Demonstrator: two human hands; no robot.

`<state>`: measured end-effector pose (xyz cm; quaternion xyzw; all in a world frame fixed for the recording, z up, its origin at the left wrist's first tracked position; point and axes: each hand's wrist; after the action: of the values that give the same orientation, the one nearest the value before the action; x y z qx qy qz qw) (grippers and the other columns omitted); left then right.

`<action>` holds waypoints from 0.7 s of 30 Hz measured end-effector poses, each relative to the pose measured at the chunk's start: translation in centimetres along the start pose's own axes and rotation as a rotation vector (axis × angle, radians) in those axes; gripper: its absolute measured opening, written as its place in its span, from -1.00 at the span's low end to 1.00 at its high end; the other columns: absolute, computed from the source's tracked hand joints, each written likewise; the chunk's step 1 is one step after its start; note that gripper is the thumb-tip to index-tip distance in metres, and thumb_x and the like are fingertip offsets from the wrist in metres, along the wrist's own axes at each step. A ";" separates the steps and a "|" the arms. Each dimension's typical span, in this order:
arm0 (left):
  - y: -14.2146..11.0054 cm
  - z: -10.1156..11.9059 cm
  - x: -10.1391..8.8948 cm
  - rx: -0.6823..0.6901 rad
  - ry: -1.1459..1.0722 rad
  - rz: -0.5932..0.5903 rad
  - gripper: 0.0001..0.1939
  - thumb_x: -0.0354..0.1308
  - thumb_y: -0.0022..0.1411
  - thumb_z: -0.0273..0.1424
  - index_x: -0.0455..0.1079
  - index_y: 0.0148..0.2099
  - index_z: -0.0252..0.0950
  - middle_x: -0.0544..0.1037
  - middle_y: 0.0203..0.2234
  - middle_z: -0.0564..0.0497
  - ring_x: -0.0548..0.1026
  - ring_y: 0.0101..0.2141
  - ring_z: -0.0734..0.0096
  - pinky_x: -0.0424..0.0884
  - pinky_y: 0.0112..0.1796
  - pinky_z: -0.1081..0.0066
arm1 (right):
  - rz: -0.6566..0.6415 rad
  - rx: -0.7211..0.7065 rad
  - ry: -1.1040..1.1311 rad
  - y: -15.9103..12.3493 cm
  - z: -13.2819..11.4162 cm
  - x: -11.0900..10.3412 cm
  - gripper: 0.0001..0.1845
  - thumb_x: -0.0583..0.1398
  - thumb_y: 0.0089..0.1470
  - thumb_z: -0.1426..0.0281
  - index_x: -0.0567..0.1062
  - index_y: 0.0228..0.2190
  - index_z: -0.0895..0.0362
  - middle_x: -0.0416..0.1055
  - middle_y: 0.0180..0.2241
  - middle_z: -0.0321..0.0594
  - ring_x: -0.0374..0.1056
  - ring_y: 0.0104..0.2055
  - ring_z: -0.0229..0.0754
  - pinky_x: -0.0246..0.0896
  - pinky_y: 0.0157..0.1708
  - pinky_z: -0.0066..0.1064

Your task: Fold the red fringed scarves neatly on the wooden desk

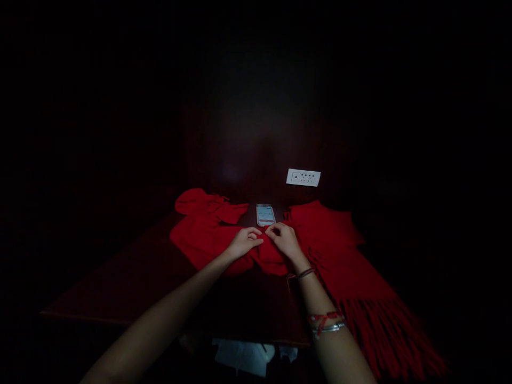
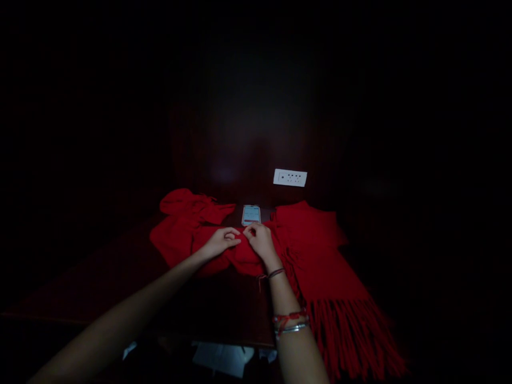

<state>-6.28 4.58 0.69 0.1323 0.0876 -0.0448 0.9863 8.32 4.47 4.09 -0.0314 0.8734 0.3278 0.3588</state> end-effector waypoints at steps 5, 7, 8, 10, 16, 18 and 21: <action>-0.4 0.4 0.0 0.007 -0.094 0.068 -0.91 0.09 -0.13 -0.53 0.30 -0.44 -0.39 0.38 -0.65 0.12 0.34 -0.57 0.57 0.23 -0.48 0.55 | -0.044 0.100 0.061 -0.1 0.2 0.0 -0.80 0.11 -0.12 0.32 0.47 -0.59 0.16 0.45 -0.50 -0.23 0.32 -0.40 -0.23 0.14 -0.36 -0.47; -0.7 0.8 0.1 0.034 -0.088 0.068 -0.93 0.07 -0.11 -0.51 0.28 -0.45 -0.38 0.35 -0.67 0.14 0.32 -0.57 0.58 0.20 -0.49 0.56 | -0.058 0.135 0.138 0.0 0.4 0.3 -0.82 0.14 -0.15 0.34 0.48 -0.60 0.17 0.45 -0.51 -0.22 0.33 -0.41 -0.21 0.15 -0.37 -0.46; -0.8 0.9 0.1 0.047 -0.077 0.064 -0.94 0.07 -0.10 -0.50 0.27 -0.46 -0.38 0.33 -0.68 0.15 0.31 -0.58 0.58 0.19 -0.50 0.57 | -0.060 0.149 0.183 0.0 0.5 0.5 -0.85 0.14 -0.18 0.37 0.48 -0.61 0.18 0.44 -0.51 -0.21 0.33 -0.41 -0.21 0.15 -0.37 -0.45; -0.9 1.0 0.2 0.072 -0.043 0.053 -0.95 0.06 -0.09 -0.48 0.25 -0.48 -0.36 0.29 -0.70 0.17 0.28 -0.60 0.59 0.16 -0.52 0.57 | -0.041 0.178 0.268 0.2 0.6 0.9 -0.89 0.14 -0.22 0.44 0.48 -0.62 0.19 0.44 -0.51 -0.21 0.32 -0.40 -0.21 0.15 -0.35 -0.44; -0.6 1.0 -0.1 0.107 0.218 0.122 -0.96 -0.01 -0.11 -0.53 0.26 -0.54 -0.35 0.30 -0.65 0.12 0.28 -0.55 0.54 0.18 -0.47 0.53 | 0.122 0.167 0.400 0.7 1.0 1.6 -0.90 0.12 -0.25 0.45 0.44 -0.63 0.17 0.38 -0.51 -0.24 0.27 -0.37 -0.21 0.14 -0.29 -0.40; -0.5 1.1 -0.4 0.107 0.293 0.122 -0.92 -0.02 -0.10 -0.54 0.28 -0.56 -0.35 0.33 -0.63 0.10 0.29 -0.52 0.51 0.19 -0.43 0.52 | 0.178 0.147 0.404 0.8 1.0 1.5 -0.88 0.11 -0.23 0.42 0.43 -0.63 0.17 0.34 -0.52 -0.24 0.25 -0.38 -0.21 0.13 -0.30 -0.39; -0.6 1.4 -0.6 0.128 0.239 0.087 -0.85 -0.03 -0.02 -0.44 0.28 -0.57 -0.35 0.35 -0.63 0.08 0.30 -0.51 0.49 0.20 -0.42 0.51 | 0.203 0.083 0.376 0.7 0.8 1.4 -0.86 0.09 -0.20 0.38 0.41 -0.63 0.17 0.30 -0.54 -0.24 0.22 -0.39 -0.21 0.12 -0.30 -0.38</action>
<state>-6.67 3.65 1.97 0.2029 0.1954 0.0087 0.9595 7.56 5.78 3.12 0.0110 0.9364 0.3141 0.1559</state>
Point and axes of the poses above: each hand's wrist, its own y-axis towards the middle knuckle, its own x-axis out of the palm, z = x × y
